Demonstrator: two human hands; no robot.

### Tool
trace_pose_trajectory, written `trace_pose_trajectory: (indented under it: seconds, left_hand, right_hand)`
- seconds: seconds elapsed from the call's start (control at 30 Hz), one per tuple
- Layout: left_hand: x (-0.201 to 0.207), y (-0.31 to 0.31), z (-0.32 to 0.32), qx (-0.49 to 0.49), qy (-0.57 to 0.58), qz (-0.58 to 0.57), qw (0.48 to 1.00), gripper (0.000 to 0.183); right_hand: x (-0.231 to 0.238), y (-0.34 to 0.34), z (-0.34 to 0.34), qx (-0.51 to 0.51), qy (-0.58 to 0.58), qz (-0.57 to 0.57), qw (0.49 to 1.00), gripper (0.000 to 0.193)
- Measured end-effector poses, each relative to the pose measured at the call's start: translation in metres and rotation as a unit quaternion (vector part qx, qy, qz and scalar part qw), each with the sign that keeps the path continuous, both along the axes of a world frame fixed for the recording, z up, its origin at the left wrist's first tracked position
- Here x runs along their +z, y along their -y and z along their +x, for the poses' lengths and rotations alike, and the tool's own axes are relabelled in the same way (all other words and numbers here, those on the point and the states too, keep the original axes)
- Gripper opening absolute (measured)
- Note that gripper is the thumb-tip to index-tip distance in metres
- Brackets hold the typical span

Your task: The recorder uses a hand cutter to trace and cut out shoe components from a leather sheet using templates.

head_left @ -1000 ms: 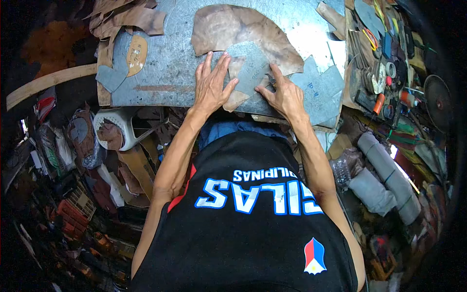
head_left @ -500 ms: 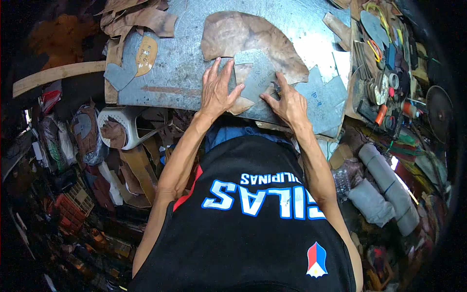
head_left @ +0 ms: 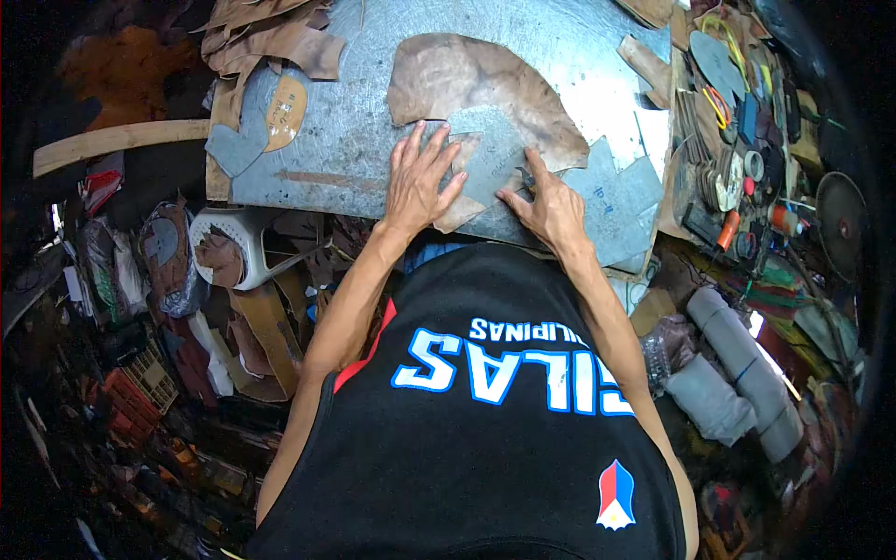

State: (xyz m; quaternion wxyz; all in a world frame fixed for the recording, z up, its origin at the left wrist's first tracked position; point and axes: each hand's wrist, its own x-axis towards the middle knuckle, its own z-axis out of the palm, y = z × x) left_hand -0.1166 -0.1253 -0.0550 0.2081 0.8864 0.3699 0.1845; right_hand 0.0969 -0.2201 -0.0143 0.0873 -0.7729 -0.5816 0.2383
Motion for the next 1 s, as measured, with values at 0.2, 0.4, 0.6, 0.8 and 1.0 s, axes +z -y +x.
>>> trace_pose_trajectory:
  seconds: [0.2,0.4,0.6,0.8,1.0]
  left_hand:
    - [-0.002,-0.002,-0.003,-0.001,0.001,0.006,1.0,0.043]
    - [-0.01,-0.003,-0.005,0.004,0.002,0.008,1.0,0.046]
    - [-0.007,-0.002,-0.001,0.008,0.0,0.014,1.0,0.052]
    - [-0.002,-0.001,-0.003,0.004,-0.023,0.011,1.0,0.048]
    - [-0.001,0.002,0.0,0.012,-0.009,-0.009,1.0,0.055]
  right_hand:
    - [0.004,-0.003,0.0,0.003,-0.012,-0.025,1.0,0.082]
    - [0.003,-0.001,-0.002,0.006,-0.006,-0.016,1.0,0.081]
    - [0.002,0.0,-0.004,-0.011,-0.001,-0.009,1.0,0.081]
    - [0.006,-0.003,-0.007,-0.021,-0.001,-0.007,1.0,0.081]
    - [0.003,-0.001,-0.007,0.002,0.023,0.038,0.999,0.082]
